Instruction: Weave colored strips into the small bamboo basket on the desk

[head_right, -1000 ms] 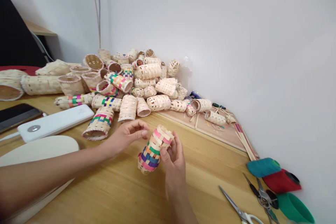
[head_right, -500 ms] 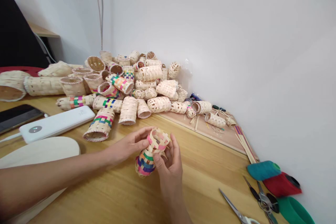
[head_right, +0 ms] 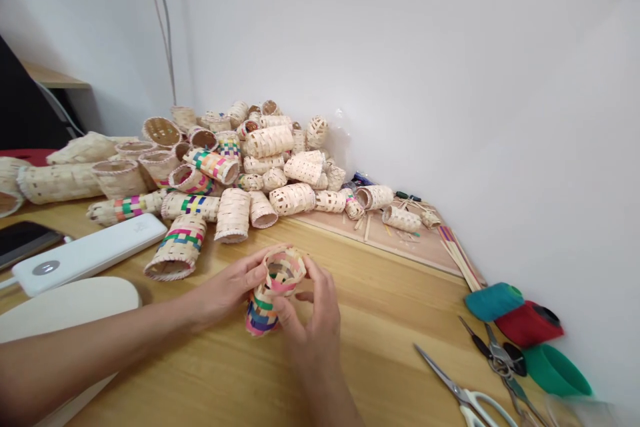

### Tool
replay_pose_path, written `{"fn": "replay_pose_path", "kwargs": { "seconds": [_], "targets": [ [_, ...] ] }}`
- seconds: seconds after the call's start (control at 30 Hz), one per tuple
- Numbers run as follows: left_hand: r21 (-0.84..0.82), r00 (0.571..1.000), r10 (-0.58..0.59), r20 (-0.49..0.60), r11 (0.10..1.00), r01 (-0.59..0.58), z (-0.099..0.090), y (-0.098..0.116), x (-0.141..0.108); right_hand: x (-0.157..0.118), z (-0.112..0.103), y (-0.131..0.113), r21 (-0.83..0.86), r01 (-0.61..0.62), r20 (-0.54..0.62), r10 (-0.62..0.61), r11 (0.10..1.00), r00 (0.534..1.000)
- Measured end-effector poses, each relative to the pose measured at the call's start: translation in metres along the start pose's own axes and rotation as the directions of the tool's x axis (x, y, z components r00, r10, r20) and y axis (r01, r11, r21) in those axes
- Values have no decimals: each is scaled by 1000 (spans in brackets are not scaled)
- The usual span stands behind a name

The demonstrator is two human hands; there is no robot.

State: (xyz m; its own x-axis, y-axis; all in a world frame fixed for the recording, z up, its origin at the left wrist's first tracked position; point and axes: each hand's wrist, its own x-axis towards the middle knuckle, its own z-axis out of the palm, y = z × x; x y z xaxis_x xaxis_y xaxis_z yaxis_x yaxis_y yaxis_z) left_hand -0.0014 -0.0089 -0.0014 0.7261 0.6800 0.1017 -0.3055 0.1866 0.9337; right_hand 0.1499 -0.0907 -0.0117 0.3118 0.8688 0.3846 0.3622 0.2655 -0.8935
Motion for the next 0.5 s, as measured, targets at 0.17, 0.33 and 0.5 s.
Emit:
{"fn": "replay_pose_path", "kwargs": {
  "seconds": [0.17,0.33,0.5],
  "targets": [
    [18,1000,-17,-4,1000,17,1,2,0,2,-12,-7,-191,277,-30,-288,942,957],
    [200,1000,-26,17,979,22,-1,3,-1,6,-14,-6,-248,469,125,-452,847,883],
    [344,999,3,50,939,-20,-1,3,-1,7,-12,-5,-205,496,176,-466,844,867]
  ]
}}
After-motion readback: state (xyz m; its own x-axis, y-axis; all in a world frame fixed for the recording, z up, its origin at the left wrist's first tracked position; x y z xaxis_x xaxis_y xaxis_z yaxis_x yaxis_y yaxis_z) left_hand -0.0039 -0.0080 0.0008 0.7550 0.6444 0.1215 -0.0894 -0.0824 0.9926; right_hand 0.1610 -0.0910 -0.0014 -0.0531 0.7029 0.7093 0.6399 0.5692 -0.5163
